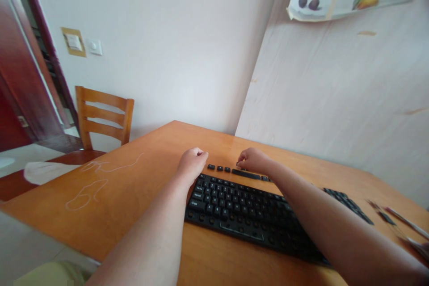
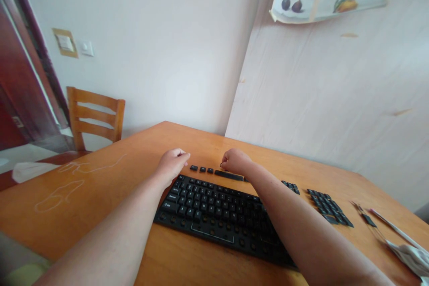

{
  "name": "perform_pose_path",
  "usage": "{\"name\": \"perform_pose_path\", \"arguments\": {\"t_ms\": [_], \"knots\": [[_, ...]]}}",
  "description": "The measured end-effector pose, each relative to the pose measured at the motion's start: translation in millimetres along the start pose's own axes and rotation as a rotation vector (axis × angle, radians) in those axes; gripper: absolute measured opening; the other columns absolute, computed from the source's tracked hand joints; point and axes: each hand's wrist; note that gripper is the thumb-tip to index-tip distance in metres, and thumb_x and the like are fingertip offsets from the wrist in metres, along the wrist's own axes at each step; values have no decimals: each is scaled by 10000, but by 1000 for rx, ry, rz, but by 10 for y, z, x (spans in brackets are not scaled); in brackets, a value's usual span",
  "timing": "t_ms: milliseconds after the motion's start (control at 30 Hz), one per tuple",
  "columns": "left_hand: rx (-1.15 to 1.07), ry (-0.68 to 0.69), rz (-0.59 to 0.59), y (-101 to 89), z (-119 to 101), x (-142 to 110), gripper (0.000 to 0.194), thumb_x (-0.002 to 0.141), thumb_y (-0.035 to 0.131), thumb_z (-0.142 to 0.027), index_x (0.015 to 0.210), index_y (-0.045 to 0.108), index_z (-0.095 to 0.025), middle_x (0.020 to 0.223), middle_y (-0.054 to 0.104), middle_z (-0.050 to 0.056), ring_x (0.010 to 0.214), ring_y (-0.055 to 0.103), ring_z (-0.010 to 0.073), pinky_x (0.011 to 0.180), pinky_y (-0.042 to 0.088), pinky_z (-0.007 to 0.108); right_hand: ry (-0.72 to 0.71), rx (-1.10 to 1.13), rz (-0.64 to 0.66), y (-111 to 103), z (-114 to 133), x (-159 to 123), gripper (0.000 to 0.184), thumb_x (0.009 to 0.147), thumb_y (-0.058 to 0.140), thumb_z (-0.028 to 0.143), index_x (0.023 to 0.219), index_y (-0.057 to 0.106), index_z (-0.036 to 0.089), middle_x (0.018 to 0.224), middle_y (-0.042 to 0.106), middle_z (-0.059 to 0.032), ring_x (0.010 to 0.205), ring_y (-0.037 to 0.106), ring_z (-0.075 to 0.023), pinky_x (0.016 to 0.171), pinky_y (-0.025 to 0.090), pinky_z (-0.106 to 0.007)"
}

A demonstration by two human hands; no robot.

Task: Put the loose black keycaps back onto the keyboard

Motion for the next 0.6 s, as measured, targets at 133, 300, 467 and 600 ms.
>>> {"name": "perform_pose_path", "arguments": {"t_ms": [133, 300, 467, 600], "knots": [[-4, -6, 1, 11, 13, 10, 252, 778, 568, -412, 670, 624, -191, 652, 669, 18, 630, 579, 164, 564, 337, 261, -56, 26, -21, -152, 188, -328, 178, 819, 628, 289, 905, 759, 204, 898, 748, -48, 785, 642, -166, 660, 434, -252], [8, 8, 6, 16, 17, 13, 246, 768, 565, -391, 639, 615, -187, 625, 656, 12, 600, 566, 155, 559, 332, 264, -222, 35, -39, -213, 522, -980, 157, 821, 598, 283, 869, 741, 240, 830, 722, -3, 735, 614, -148, 635, 398, -248], [1, 15, 3, 21, 15, 10, 240, 771, 563, -383, 641, 619, -189, 638, 673, 15, 602, 573, 156, 561, 331, 267, -228, 16, 20, -95, 739, -1412, 127, 818, 597, 282, 838, 716, 245, 842, 712, 5, 757, 610, -149, 671, 399, -244], [-11, 8, 1, 21, 8, 5, 240, 771, 569, -384, 640, 617, -189, 648, 681, 26, 604, 571, 161, 576, 345, 266, -233, -9, 1, -30, 804, -1493, 116, 841, 585, 268, 819, 692, 228, 859, 704, -10, 796, 610, -157, 713, 408, -247]]}}
Point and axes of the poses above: each hand's wrist, its own x-axis towards the middle knuckle, its own y-axis out of the palm, z = x × y
